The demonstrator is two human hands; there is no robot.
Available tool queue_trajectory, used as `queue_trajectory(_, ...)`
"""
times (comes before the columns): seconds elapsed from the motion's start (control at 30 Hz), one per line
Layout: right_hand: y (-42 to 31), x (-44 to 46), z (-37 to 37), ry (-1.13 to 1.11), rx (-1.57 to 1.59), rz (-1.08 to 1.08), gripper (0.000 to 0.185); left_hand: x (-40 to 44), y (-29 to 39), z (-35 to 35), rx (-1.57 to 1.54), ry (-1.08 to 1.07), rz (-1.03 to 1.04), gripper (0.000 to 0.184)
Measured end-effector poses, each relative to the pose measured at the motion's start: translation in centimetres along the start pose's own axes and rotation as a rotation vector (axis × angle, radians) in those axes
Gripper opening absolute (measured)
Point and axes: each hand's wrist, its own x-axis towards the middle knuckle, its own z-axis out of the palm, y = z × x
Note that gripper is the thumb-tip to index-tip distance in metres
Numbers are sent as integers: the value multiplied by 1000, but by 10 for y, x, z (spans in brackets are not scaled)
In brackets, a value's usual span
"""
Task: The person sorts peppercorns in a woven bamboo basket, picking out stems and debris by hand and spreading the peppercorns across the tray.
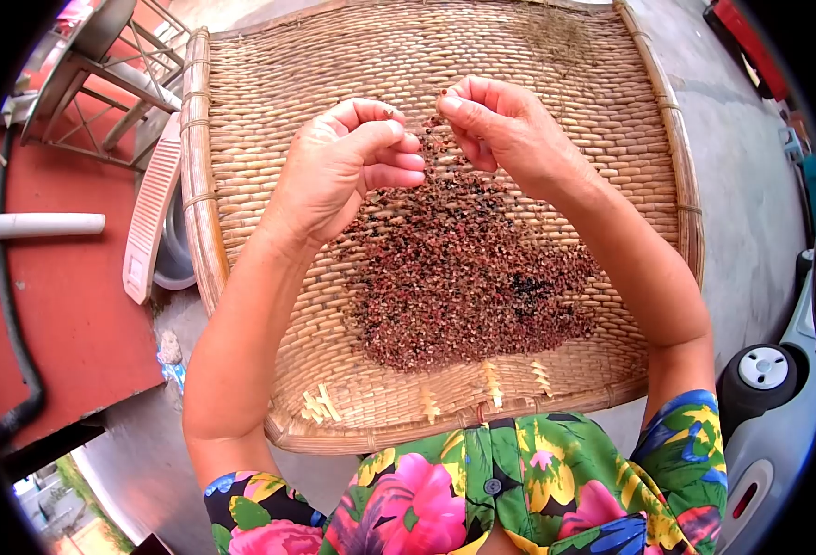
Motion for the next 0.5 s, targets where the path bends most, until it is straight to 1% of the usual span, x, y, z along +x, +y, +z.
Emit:
queue_trajectory(0.07, -2, 0, -1, -2, 48, -13, 19, 1, -1, -3, -105, -73, -23, 19)
queue_trajectory(0.1, -1, 1, -1, -12, 14, -21, 20, 0, -2, -1, -106, -75, -29, 23)
queue_trajectory(0.2, 0, -1, 2, -27, -26, -55, 20, -2, -3, 10, -75, -74, -41, 25)
queue_trajectory(0.27, 4, -1, 4, -26, -40, -75, 20, 0, -8, 7, -28, -78, -46, 25)
queue_trajectory(0.33, 4, -1, 5, -22, -50, -83, 19, 0, -6, 4, 57, -153, -119, 22)
queue_trajectory(0.37, 3, -2, 6, -18, -6, -30, 19, -2, -4, 9, 80, -103, -117, 17)
queue_trajectory(0.4, 5, -1, 3, -17, -7, -31, 19, -4, -2, 9, 80, -103, -116, 17)
queue_trajectory(0.47, 8, 6, -6, 56, 157, -30, 19, -7, 2, 9, 91, -188, -228, 18)
queue_trajectory(0.5, 6, 7, -12, 49, 102, -38, 19, -6, 1, 9, 60, -183, -236, 20)
